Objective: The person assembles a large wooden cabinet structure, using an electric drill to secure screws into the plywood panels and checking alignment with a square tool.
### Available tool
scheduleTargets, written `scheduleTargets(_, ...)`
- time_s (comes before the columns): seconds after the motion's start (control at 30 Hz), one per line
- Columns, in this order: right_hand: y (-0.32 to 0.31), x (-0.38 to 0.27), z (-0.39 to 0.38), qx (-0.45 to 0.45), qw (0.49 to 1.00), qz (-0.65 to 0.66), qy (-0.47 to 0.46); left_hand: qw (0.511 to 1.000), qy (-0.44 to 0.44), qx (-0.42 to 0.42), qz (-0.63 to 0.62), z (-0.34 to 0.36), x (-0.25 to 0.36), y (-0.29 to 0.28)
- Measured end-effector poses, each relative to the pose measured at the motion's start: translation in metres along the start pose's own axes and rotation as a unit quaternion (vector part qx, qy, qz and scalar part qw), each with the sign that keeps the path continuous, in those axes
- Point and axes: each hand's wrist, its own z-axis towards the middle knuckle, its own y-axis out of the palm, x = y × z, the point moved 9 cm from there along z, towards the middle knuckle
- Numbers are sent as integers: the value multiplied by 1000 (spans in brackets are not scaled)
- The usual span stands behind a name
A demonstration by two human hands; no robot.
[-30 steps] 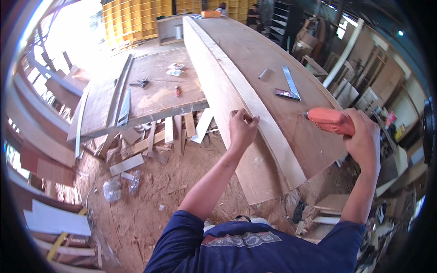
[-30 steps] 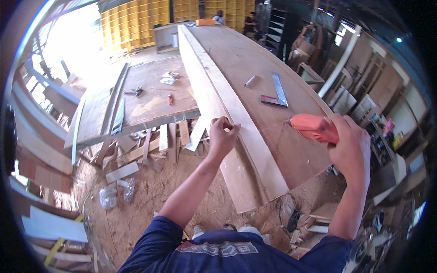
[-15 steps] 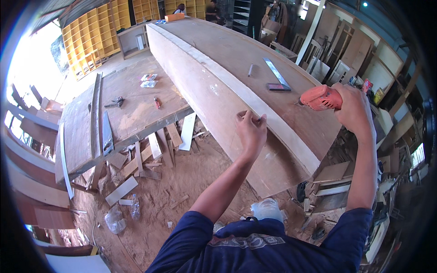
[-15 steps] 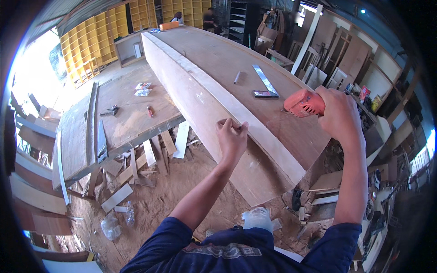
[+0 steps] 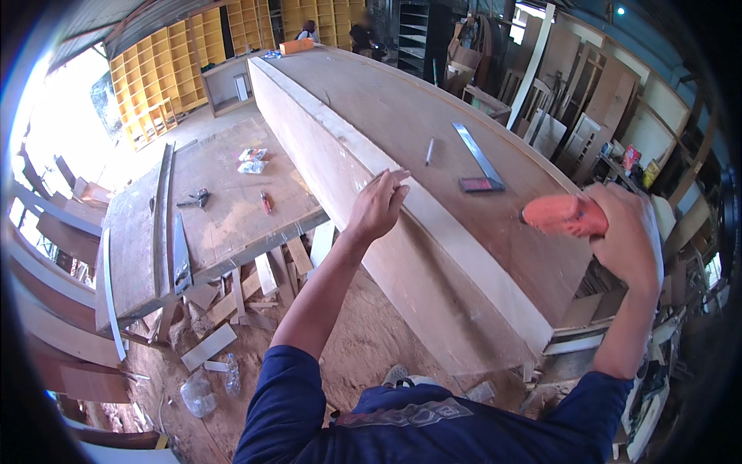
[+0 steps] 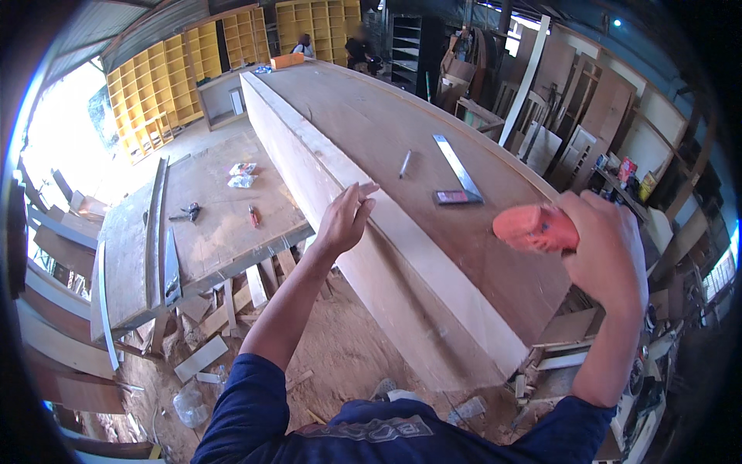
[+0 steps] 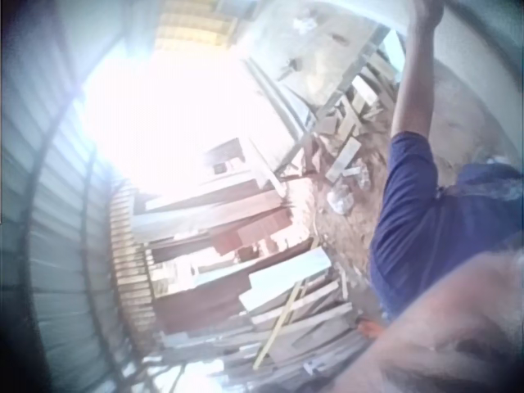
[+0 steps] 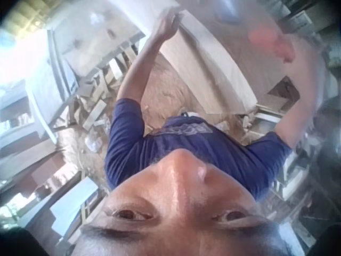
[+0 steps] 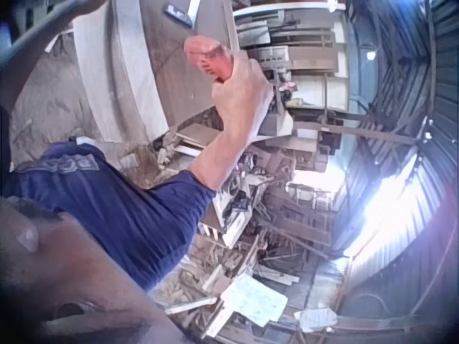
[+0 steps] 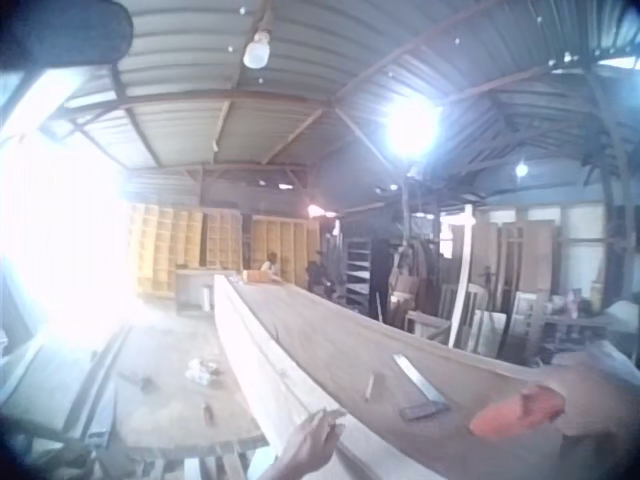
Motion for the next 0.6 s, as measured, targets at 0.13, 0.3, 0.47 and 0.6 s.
scheduleTargets(0.13,4,10,17,3,1000,18,-1,995,-74,-56,-32,-2,-28,9)
scheduleTargets(0.3,1,21,33,21,999,37,-14,993,-73,-80,-39,4,-36,7)
scheduleTargets(0.47,-5,39,52,39,999,26,19,979,-97,-157,-81,21,-48,9)
scheduleTargets(0.6,-7,52,64,44,994,25,94,974,-119,-164,-99,34,-63,10)
